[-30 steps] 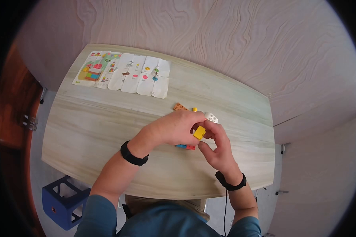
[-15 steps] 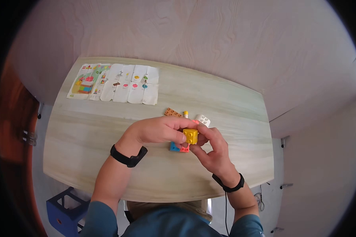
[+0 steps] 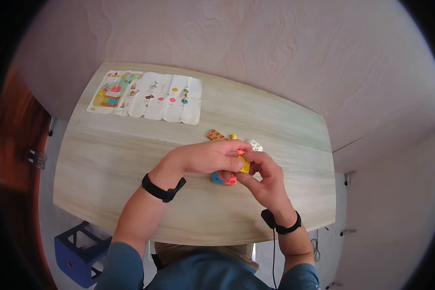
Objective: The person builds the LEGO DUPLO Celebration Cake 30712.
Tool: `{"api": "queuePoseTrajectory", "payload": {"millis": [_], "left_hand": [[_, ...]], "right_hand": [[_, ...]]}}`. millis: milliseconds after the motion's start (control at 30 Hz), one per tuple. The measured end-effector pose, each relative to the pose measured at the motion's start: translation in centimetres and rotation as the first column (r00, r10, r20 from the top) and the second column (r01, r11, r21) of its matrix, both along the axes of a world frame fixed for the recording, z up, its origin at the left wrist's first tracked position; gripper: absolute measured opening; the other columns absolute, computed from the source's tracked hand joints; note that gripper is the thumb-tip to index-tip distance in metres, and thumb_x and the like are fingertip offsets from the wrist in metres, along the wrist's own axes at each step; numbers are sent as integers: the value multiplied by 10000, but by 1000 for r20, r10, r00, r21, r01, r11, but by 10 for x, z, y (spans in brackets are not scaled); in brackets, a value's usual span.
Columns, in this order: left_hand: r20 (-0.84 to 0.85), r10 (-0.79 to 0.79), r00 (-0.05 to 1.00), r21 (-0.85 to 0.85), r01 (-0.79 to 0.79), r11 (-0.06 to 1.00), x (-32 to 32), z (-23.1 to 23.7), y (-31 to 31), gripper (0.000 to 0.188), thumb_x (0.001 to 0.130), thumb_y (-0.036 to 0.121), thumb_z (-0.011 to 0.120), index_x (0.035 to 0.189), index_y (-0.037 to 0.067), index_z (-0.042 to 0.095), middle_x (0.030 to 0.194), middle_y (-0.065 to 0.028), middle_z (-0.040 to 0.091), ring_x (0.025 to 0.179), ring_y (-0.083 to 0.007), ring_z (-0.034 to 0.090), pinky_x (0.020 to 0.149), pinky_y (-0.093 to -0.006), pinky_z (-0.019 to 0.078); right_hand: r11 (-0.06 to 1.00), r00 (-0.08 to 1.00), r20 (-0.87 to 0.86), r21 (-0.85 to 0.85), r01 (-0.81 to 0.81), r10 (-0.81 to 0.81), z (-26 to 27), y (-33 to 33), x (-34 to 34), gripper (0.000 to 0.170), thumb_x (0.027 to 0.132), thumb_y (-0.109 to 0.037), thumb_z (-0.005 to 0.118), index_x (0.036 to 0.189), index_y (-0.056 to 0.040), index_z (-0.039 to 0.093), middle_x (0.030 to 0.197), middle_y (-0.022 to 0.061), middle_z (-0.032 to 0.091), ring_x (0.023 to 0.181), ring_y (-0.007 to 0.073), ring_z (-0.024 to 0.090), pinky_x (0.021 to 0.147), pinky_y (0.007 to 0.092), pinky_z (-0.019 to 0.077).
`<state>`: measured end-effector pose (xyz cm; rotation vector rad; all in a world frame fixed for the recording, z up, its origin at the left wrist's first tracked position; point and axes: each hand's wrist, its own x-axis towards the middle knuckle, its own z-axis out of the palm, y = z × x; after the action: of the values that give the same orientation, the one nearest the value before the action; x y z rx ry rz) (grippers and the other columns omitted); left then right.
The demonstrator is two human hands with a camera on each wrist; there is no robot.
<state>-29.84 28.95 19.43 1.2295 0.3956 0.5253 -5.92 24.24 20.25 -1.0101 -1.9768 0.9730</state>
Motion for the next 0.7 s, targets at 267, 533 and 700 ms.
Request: {"api": "queuePoseTrajectory", "payload": {"millis": [267, 533, 700], "left_hand": [[-655, 333, 678, 475, 26, 880, -15, -7, 4, 312, 977, 139, 631, 1265, 36, 694, 1116, -148, 757, 1020, -283, 723, 873, -404, 573], [-748, 307, 588, 515, 223, 828, -2, -25, 4, 335, 885, 39, 609, 1195, 43, 736, 1140, -177, 767, 1076, -356, 719, 899, -434, 568], [-786, 261, 560, 474, 276, 836, -1, -25, 6, 314, 861, 26, 633, 1145, 60, 762, 1094, -163, 778, 1043, -346, 725, 871, -437, 570]], "right_hand": [[808, 909, -378, -583, -86, -176, -20, 4, 4, 390, 921, -59, 830, 1254, -20, 629, 1165, 49, 711, 999, 145, 692, 893, 316, 567], [977, 948, 313, 174, -123, 63, -40, -2, -18, 322, 792, -6, 832, 1053, -79, 658, 1124, 66, 732, 878, 264, 659, 845, 397, 554], [973, 935, 353, 198, -116, 40, -45, -3, -24, 292, 799, 3, 825, 1027, -71, 659, 1155, 70, 749, 860, 224, 663, 880, 401, 541]]}}
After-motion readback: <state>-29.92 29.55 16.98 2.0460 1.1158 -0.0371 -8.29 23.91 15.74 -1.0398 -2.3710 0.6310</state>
